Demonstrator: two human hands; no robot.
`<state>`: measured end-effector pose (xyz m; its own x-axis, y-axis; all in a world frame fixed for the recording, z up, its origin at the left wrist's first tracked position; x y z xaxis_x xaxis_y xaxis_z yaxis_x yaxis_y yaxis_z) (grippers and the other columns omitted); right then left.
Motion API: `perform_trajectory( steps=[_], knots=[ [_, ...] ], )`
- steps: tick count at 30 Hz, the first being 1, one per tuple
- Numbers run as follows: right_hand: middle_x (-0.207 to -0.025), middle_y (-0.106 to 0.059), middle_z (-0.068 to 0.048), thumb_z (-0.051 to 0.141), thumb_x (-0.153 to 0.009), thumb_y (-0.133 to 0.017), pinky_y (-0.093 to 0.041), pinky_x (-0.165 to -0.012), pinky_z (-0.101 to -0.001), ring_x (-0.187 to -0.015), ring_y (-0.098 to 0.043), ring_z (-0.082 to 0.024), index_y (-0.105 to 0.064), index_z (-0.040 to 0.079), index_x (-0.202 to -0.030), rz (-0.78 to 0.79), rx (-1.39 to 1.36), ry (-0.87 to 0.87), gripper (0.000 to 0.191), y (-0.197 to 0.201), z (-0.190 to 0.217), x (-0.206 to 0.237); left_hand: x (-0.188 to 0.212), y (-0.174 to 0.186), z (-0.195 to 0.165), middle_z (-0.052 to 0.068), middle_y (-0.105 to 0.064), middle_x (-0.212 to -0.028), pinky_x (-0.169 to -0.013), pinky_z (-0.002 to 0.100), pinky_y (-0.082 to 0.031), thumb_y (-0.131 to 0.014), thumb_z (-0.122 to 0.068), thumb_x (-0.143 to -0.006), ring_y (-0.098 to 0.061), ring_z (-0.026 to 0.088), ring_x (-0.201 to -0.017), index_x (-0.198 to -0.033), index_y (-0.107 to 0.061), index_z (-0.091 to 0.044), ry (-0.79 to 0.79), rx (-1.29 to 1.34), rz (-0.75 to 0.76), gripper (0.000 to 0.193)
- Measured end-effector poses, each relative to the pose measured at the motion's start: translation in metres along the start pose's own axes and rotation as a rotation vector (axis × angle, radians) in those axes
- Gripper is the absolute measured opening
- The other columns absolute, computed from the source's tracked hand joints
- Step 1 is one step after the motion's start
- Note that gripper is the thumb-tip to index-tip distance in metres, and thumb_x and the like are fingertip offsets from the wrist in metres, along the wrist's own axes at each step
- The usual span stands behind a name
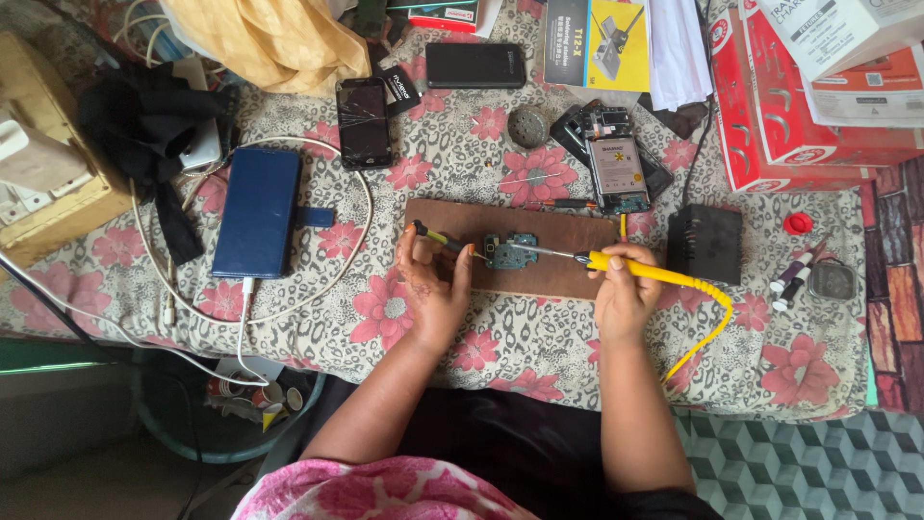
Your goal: The person pries open the back of a smartphone on a work mat, works around the battery and internal components, then lifts out the motherboard and solders components on it with a soldering iron while holding the board steady.
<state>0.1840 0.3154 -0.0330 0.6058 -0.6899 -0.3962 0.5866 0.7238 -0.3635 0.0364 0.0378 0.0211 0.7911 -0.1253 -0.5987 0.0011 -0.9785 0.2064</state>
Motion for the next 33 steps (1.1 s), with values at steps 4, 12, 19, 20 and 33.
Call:
perform_trajectory(
  steps=[4, 12, 19, 20, 33],
  knots=[
    [-0.104, -0.065, -0.011, 0.006, -0.102, -0.062, -0.055, -0.078, -0.0297, -0.088, -0.065, -0.016, -0.063, -0.004, -0.110, 0.042, 0.104, -0.027, 0.012, -0.002, -0.004, 0.002, 0.000, -0.002, 0.005, 0.013, -0.060, -0.112, -0.095, 0.032, -0.047, -0.080, -0.002, -0.093, -0.061, 0.019, -0.095, -0.154, -0.017, -0.001, 0.040, 0.052, 0.008, 0.087],
    [-0.103, -0.065, -0.008, 0.008, -0.103, -0.065, -0.052, -0.082, -0.0262, -0.087, -0.062, -0.013, -0.063, -0.002, -0.113, 0.132, 0.208, -0.045, 0.014, -0.009, -0.006, 0.005, 0.000, -0.002, 0.005, 0.012, -0.062, -0.107, -0.102, 0.035, -0.044, -0.080, -0.001, -0.092, -0.061, 0.019, -0.094, -0.153, -0.018, -0.001, 0.040, 0.043, 0.001, 0.087],
    [-0.102, -0.066, -0.006, 0.009, -0.103, -0.065, -0.052, -0.082, -0.0245, -0.087, -0.063, -0.011, -0.063, -0.001, -0.113, 0.137, 0.282, -0.086, 0.014, -0.010, -0.009, 0.007, -0.001, 0.000, -0.002, 0.011, -0.064, -0.102, -0.100, 0.036, -0.044, -0.079, 0.001, -0.090, -0.063, 0.020, -0.091, -0.154, -0.016, -0.002, -0.007, 0.013, 0.002, 0.089],
    [-0.102, -0.066, -0.006, 0.009, -0.103, -0.065, -0.052, -0.082, -0.0244, -0.087, -0.063, -0.010, -0.064, -0.001, -0.113, 0.136, 0.280, -0.086, 0.014, -0.010, -0.009, 0.007, -0.001, -0.001, 0.001, 0.011, -0.063, -0.103, -0.097, 0.034, -0.046, -0.079, 0.001, -0.091, -0.063, 0.018, -0.087, -0.154, -0.016, -0.003, 0.015, 0.043, 0.012, 0.089],
    [-0.104, -0.066, -0.006, 0.006, -0.102, -0.065, -0.051, -0.083, -0.0228, -0.088, -0.062, -0.010, -0.063, 0.000, -0.112, 0.144, 0.311, -0.093, 0.012, -0.007, -0.012, 0.010, 0.000, -0.003, 0.004, 0.014, -0.060, -0.114, -0.084, 0.029, -0.051, -0.078, 0.001, -0.093, -0.063, 0.017, -0.085, -0.155, -0.015, -0.005, 0.025, 0.084, 0.014, 0.089]
  ],
)
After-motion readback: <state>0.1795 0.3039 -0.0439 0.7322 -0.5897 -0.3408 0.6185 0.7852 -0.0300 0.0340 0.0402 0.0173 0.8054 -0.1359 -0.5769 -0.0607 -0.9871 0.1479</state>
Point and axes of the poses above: each hand's wrist, its own x-axis away from the middle knuckle, its own y-axis out of the back of the hand, z = x × y, the point moved 10 cm from there along -x, towards the middle knuckle
